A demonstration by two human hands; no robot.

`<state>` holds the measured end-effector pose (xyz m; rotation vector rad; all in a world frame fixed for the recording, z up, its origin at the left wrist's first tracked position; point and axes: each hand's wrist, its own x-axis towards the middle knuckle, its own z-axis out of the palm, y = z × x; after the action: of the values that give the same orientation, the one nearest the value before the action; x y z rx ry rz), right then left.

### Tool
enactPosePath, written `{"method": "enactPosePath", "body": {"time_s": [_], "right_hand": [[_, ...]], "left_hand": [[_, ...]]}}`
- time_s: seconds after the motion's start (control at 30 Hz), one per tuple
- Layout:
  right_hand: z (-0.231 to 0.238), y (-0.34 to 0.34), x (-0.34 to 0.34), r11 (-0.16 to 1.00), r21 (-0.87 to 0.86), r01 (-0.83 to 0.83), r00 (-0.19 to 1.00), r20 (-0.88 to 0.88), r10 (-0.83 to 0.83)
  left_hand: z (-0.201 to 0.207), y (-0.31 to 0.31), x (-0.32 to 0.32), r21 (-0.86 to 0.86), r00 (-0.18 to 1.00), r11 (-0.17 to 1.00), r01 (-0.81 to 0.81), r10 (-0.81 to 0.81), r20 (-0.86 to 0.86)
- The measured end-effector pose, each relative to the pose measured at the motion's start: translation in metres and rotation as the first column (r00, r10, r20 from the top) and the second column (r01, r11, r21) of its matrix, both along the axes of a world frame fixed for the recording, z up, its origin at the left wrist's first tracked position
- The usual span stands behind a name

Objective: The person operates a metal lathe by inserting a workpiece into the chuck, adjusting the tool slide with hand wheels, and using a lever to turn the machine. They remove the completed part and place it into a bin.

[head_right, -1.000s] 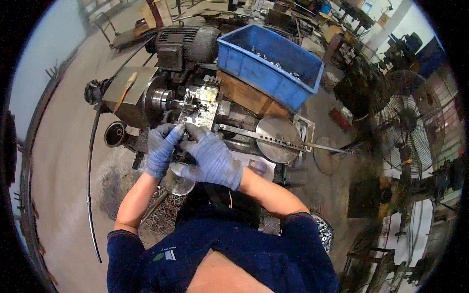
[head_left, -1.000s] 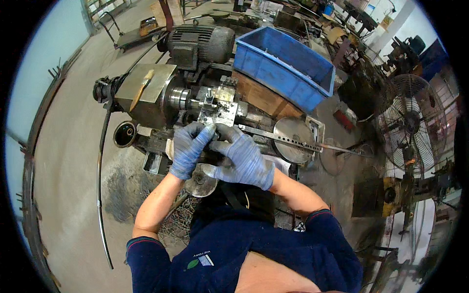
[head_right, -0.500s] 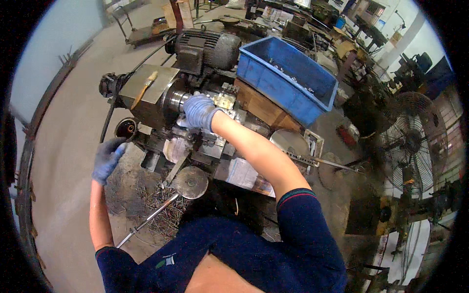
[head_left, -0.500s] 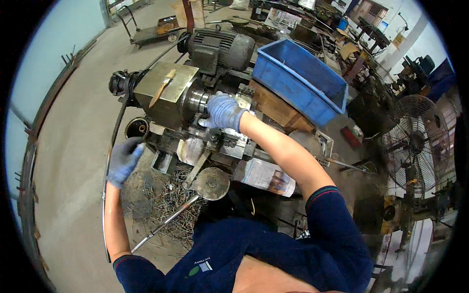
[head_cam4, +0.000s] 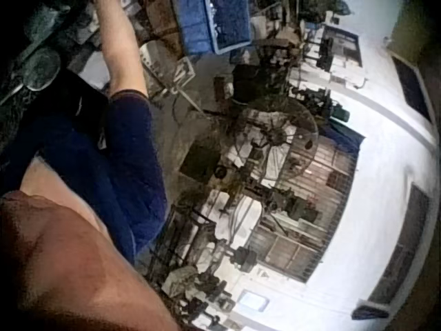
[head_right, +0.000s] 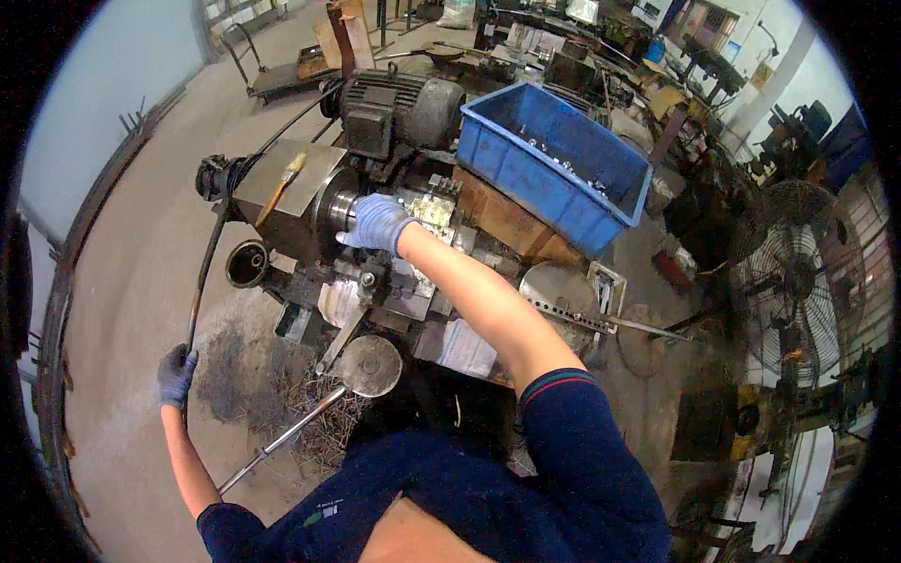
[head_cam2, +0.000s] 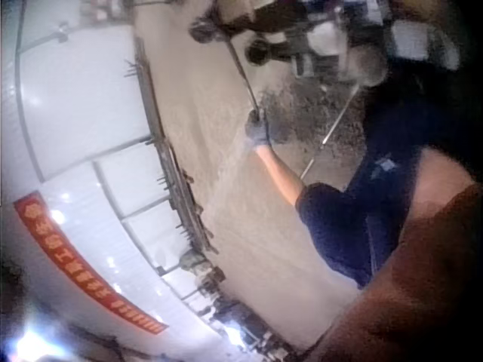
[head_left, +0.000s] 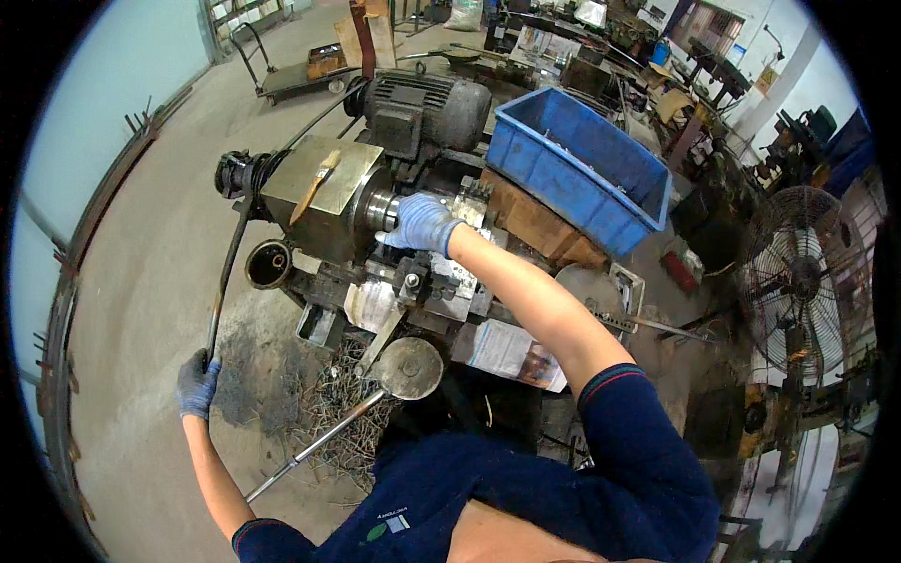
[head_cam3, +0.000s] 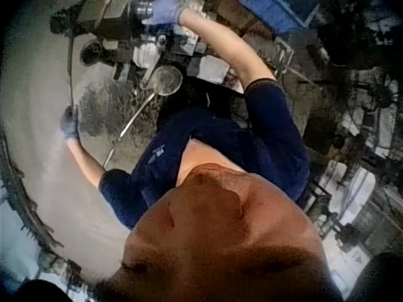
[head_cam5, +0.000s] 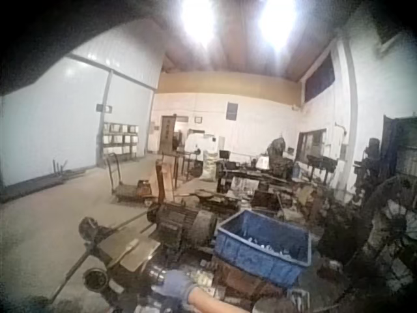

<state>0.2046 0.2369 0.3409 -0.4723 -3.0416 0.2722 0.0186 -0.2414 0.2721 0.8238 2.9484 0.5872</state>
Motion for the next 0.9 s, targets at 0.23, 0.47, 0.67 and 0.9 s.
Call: {"method": "enactPosePath", "body": {"time_s": [0.23, 0.47, 0.67, 0.9], "right_hand": [[-0.008, 0.004, -0.020, 0.991, -0.135, -0.005, 0.996, -0.087, -0.006], [-0.007, 0.013, -0.028, 0.859, -0.506, 0.077, 0.981, -0.118, -0.157], [-0.013, 0.013, -0.031, 0.853, -0.502, 0.145, 0.966, -0.114, -0.232], [-0.004, 0.008, -0.023, 0.881, -0.438, 0.180, 0.969, -0.076, -0.235]], "left_hand": [[-0.034, -0.009, -0.012, 0.014, 0.995, 1.000, -0.013, 0.014, -0.104], [-0.049, 0.002, -0.034, -0.184, 0.975, 0.977, -0.112, 0.072, -0.211], [-0.053, -0.051, -0.142, -0.414, 0.859, 0.900, -0.136, -0.101, -0.501], [-0.055, -0.029, -0.159, -0.272, 0.810, 0.895, -0.354, 0.148, -0.567]]}}
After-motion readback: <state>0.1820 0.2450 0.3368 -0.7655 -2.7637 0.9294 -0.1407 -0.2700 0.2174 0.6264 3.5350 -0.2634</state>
